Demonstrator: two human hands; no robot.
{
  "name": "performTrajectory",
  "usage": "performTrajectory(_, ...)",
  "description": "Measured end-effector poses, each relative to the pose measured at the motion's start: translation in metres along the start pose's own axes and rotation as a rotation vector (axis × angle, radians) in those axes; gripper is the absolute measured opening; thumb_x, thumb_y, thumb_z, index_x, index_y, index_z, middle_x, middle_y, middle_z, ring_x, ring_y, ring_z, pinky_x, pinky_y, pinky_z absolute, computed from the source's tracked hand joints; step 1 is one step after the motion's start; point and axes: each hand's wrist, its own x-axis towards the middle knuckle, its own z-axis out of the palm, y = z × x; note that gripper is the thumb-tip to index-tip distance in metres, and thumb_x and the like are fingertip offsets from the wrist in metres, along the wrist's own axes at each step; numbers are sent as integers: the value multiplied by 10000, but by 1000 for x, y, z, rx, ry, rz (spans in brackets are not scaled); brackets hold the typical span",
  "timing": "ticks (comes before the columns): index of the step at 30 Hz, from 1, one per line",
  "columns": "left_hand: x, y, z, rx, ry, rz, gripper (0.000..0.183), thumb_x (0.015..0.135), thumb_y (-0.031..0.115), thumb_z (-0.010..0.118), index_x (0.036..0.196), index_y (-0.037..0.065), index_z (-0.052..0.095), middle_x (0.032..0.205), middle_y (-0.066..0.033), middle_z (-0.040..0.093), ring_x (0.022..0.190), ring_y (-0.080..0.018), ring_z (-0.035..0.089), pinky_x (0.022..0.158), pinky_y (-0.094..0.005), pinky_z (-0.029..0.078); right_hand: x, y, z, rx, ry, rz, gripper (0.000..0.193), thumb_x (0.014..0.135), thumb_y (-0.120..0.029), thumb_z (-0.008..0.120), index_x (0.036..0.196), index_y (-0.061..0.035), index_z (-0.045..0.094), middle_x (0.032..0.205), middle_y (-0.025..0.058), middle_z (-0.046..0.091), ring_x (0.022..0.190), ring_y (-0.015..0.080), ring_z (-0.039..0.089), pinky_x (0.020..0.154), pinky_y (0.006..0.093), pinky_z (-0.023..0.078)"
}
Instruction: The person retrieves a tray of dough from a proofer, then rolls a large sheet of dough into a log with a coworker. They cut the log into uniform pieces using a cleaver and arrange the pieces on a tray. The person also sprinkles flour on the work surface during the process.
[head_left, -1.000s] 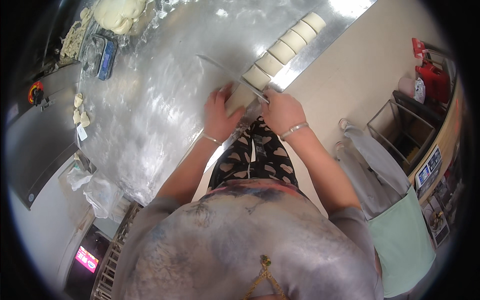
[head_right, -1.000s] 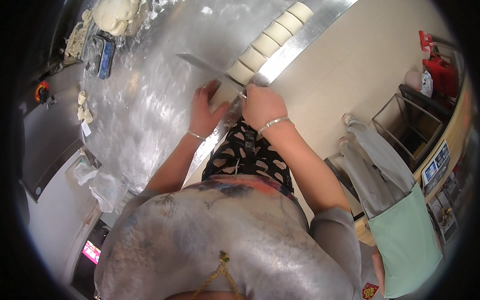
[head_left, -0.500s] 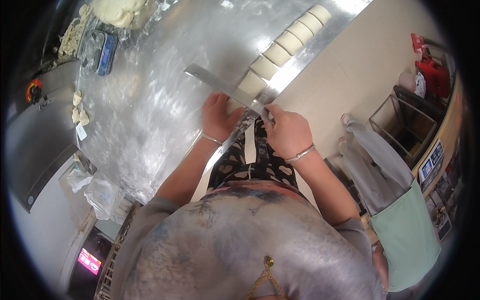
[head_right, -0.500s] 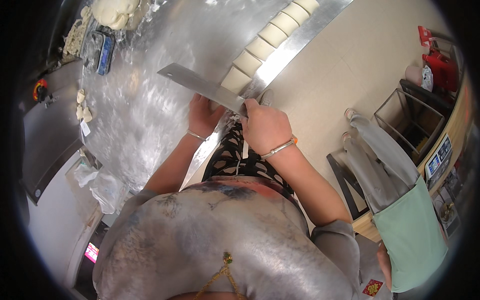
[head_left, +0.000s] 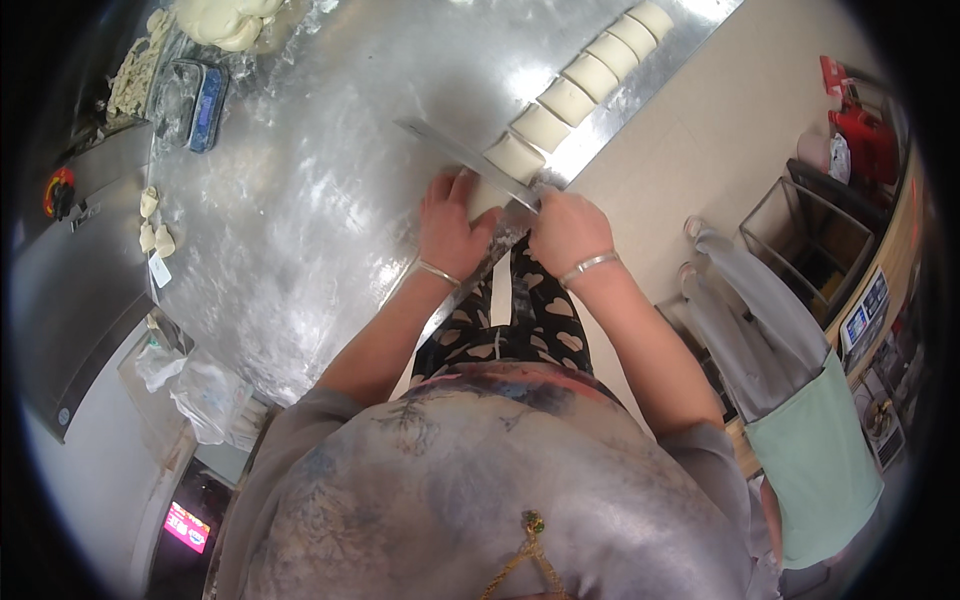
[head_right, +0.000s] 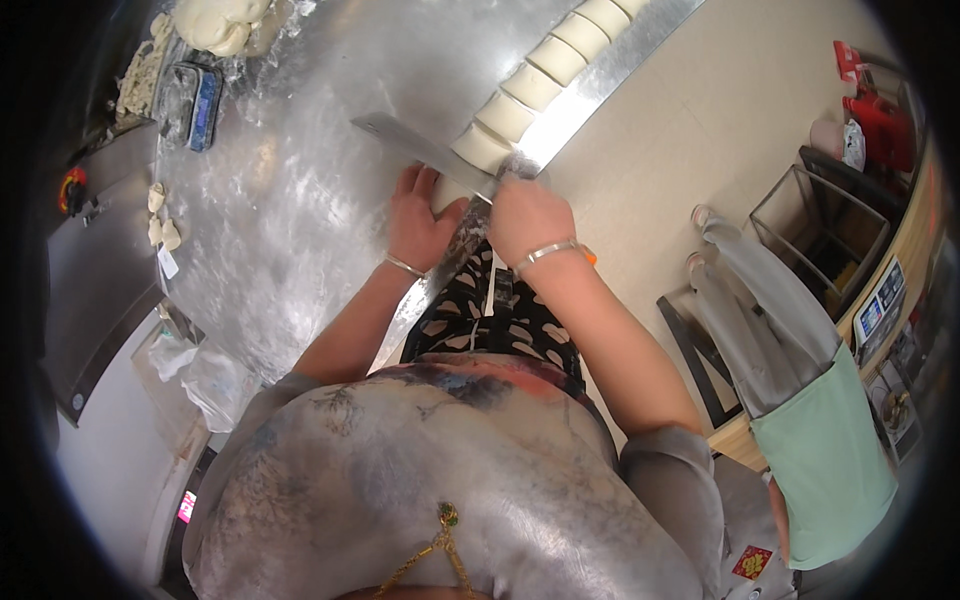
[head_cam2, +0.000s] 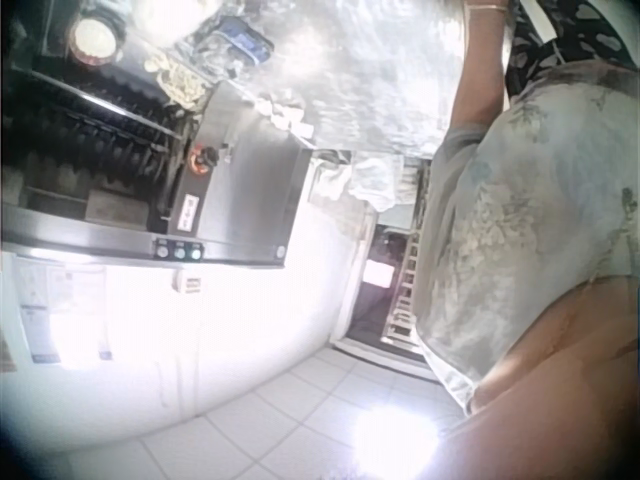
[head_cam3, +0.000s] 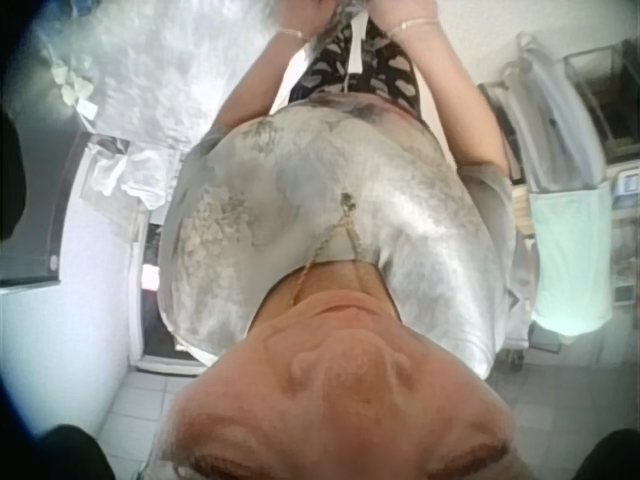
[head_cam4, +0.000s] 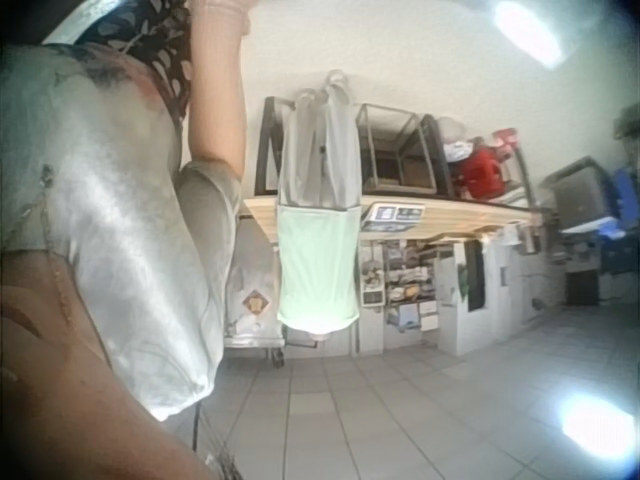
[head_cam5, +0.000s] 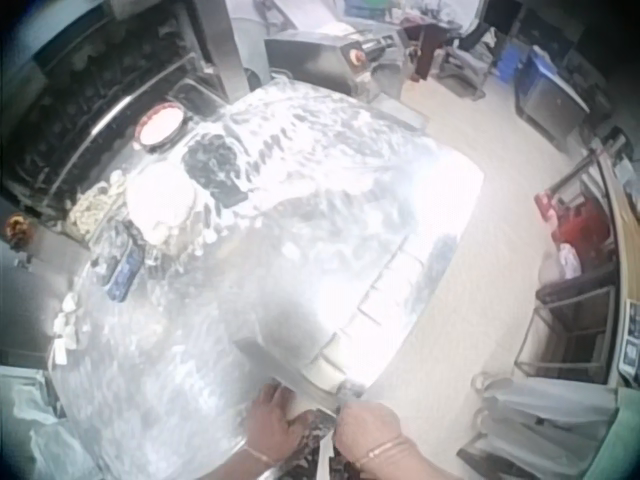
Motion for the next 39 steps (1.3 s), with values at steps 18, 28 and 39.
performTrajectory(18, -39, -36, -13, 62, -35, 40, 526, 715, 274, 788, 1125, 41, 554, 1072, -143, 554, 1049, -356, 509, 925, -454, 384, -71, -19, -8, 168, 132, -143, 233, 840, -154, 637, 1040, -36, 619, 725, 193, 661, 702, 402, 646, 646, 484, 512)
performTrajectory(28, -43, -23, -17, 30, 15, 10, 457, 738, 206, 738, 1136, 27, 602, 1101, -192, 578, 1028, -403, 532, 883, -480, 428, -52, -9, 23, 83, 98, -84, 184, 846, -175, 630, 923, -11, 599, 771, 222, 663, 729, 405, 657, 657, 485, 532)
performTrajectory(39, -33, -25, -11, 16, -15, 17, 503, 725, 185, 722, 1178, 22, 578, 1140, -204, 567, 1038, -418, 547, 899, -487, 438, -4, -25, 42, -9, 63, -69, 137, 822, -121, 614, 835, 1, 673, 882, 199, 692, 834, 364, 679, 739, 434, 541)
